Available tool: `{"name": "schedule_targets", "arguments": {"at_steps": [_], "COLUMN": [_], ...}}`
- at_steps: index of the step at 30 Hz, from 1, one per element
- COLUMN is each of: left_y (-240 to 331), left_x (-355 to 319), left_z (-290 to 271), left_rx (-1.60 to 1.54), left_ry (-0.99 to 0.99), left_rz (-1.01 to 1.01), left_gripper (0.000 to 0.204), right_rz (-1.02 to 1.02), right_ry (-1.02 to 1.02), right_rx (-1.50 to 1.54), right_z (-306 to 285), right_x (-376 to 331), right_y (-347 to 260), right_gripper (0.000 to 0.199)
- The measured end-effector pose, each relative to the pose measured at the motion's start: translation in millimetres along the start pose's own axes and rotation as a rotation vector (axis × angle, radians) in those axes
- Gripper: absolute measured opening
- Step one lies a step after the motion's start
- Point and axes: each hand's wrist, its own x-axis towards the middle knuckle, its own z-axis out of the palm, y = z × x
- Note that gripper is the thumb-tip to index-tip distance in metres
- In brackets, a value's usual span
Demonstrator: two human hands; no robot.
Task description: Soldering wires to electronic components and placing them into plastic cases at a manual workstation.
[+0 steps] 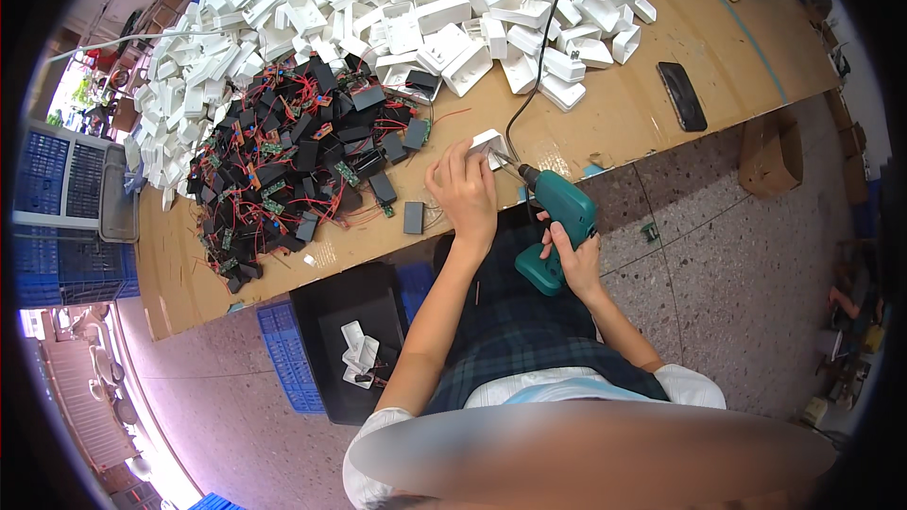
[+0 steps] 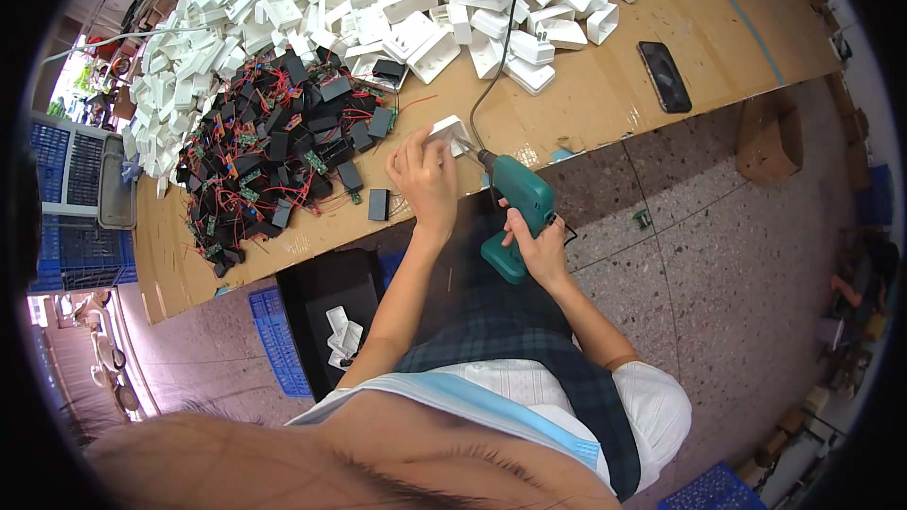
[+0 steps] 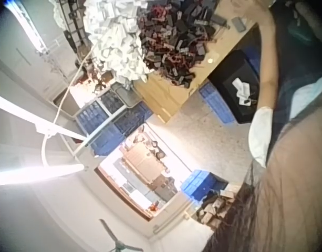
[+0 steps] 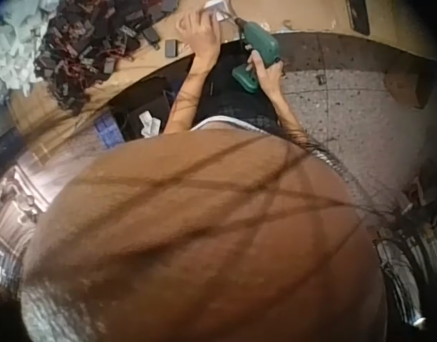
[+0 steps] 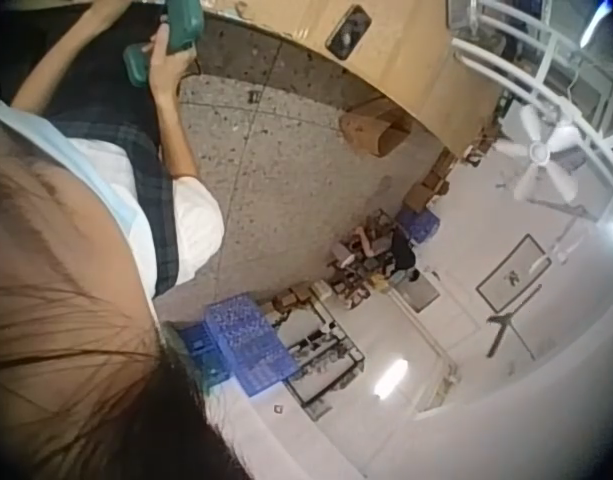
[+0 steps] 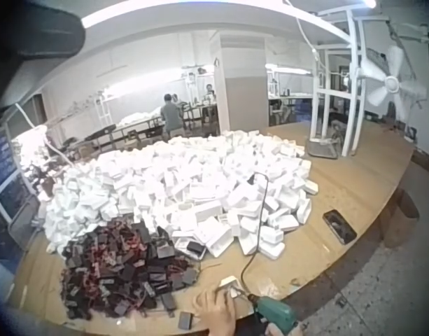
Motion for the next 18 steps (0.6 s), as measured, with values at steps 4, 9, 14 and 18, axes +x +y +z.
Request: {"name": "schedule_targets", "arguments": {"at_steps": [4,9,14,18], "left_y": [-2,-2,-2,-1], "left_x": [-1,0,2,0], "left_z": [0,1,-2,-3], "left_rx": [0.004,0.000,-0.009,-0.017], "left_ry": [-0.001,-0.006,0.006,-0.033], "left_rz": [0.001,-0.003,0.002,-0.004], "left_gripper": [0.008,0.008,0.009,0.012], "right_rz": [0.012,-0.051,-0.508,-0.665], "right_ry": [-0.025,-0.026,0.212,0.524], "right_rx": [-0.011,0.005,-0.259,-0.483], "right_z": [-7,-29,-65,-111], "right_x": [-6,-15,37,118], "right_y": [0,-2,-30,-34], "right_gripper": [0.024,0.025,0.033,0.024]}}
